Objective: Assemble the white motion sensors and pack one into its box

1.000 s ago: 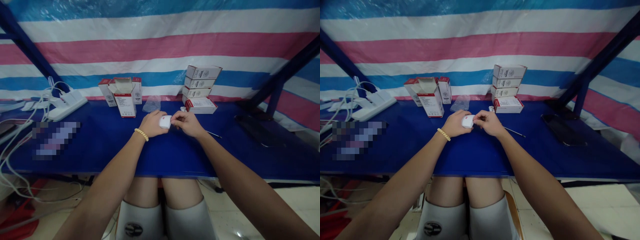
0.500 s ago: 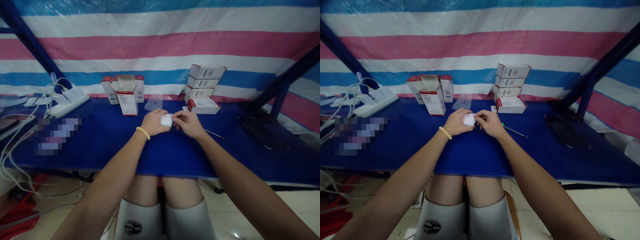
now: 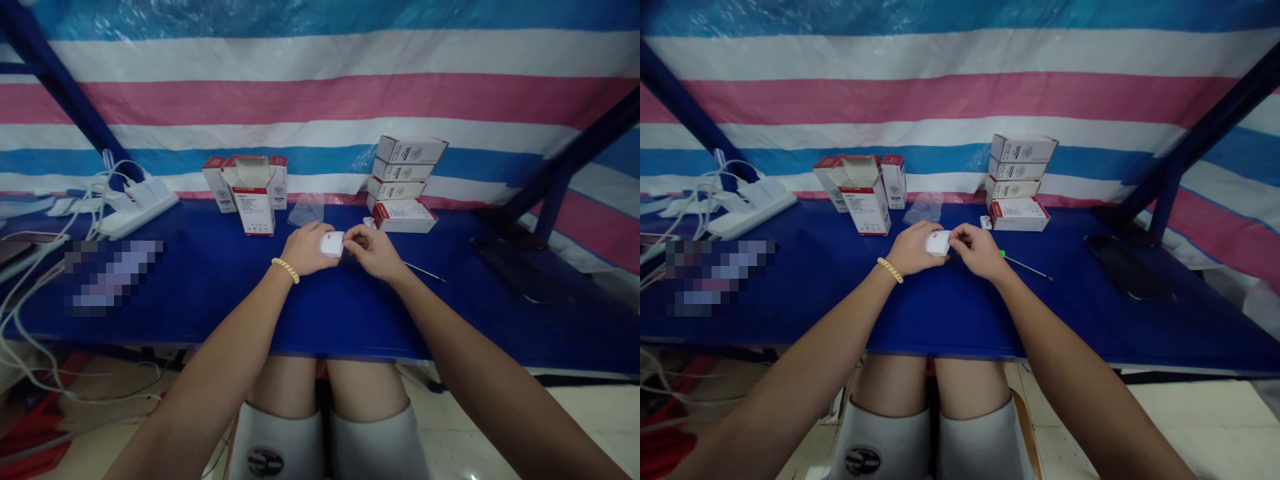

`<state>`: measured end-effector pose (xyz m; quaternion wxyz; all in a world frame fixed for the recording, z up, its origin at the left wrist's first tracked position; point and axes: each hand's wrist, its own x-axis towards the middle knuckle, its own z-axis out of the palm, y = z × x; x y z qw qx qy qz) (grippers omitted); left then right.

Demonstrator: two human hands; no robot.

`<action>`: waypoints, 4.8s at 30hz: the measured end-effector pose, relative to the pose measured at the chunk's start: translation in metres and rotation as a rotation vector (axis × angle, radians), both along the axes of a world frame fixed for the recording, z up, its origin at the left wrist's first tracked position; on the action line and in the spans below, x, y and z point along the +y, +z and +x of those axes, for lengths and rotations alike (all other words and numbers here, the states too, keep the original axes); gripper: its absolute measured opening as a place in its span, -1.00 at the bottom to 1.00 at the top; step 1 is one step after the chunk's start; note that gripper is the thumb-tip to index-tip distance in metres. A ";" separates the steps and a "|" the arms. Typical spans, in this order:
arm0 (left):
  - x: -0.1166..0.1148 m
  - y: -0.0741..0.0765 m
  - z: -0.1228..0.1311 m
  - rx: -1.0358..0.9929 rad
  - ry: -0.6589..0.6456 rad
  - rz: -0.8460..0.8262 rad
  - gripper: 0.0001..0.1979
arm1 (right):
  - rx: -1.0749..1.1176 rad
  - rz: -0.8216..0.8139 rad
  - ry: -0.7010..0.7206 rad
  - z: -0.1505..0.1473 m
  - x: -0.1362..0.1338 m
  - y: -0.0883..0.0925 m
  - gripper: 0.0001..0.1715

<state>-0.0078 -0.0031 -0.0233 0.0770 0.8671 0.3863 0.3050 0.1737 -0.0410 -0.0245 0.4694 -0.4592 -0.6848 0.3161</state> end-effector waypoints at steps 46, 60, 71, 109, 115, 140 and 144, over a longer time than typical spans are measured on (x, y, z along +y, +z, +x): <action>0.002 0.000 0.002 -0.052 -0.004 -0.020 -0.36 | 0.022 0.007 0.020 -0.002 0.005 -0.010 -0.71; 0.003 -0.001 0.000 -0.032 -0.038 -0.020 -0.35 | 0.060 -0.041 0.034 -0.001 0.000 0.002 -0.68; 0.003 0.001 -0.001 -0.007 -0.089 -0.022 -0.33 | 0.141 -0.107 0.096 0.004 -0.001 0.007 -0.58; 0.004 0.000 -0.004 0.013 -0.230 -0.024 -0.40 | 0.152 -0.240 0.187 0.013 -0.003 0.012 -0.58; 0.003 0.002 -0.005 0.032 -0.249 -0.033 -0.47 | 0.136 -0.253 0.195 0.014 -0.004 0.012 -0.61; -0.003 0.008 -0.004 0.181 -0.189 0.013 -0.54 | 0.138 -0.255 0.238 0.012 -0.005 0.009 -0.57; -0.006 0.012 -0.003 0.221 -0.152 0.028 -0.50 | 0.151 -0.231 0.234 0.012 -0.005 0.010 -0.59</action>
